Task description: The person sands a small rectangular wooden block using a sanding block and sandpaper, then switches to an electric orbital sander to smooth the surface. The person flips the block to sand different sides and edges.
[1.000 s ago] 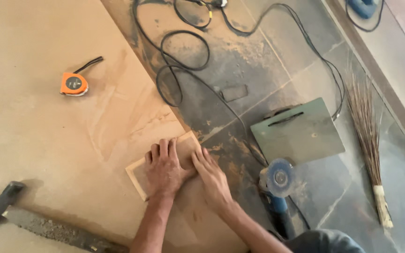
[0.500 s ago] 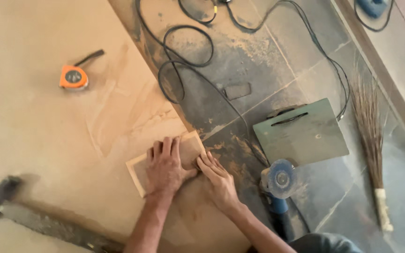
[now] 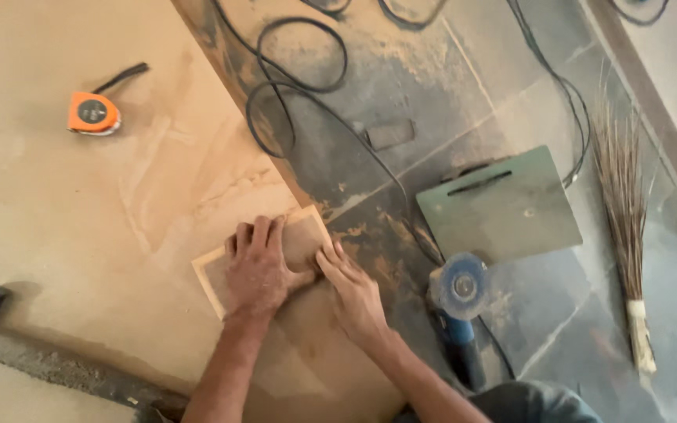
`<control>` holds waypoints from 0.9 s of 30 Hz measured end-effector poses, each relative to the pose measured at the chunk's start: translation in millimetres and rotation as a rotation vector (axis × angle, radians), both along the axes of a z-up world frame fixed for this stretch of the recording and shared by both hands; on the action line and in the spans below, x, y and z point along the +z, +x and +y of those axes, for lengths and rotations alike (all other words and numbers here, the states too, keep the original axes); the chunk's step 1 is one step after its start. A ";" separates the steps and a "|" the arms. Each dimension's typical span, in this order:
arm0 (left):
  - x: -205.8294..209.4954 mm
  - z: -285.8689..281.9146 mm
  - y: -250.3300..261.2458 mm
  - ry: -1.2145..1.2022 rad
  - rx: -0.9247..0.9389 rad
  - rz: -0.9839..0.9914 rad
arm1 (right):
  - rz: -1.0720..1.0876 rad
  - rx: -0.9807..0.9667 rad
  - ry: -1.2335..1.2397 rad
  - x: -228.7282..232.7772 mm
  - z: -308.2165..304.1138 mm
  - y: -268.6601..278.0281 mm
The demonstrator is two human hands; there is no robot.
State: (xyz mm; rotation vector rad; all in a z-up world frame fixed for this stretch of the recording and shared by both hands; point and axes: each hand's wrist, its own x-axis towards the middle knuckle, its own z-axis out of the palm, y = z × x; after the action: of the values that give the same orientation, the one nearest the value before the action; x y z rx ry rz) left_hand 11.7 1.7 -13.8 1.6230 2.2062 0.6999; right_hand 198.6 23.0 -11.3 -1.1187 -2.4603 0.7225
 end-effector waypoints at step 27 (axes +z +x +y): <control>7.7 -2.9 -3.7 -0.016 -0.038 0.014 | -0.002 -0.491 -0.251 14.9 57.3 20.6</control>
State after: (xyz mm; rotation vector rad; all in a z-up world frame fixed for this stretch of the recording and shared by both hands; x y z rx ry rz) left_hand 8.0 -1.1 -6.1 1.6629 2.1790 0.6606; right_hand 219.2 80.3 3.6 -1.7279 -2.0012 0.8787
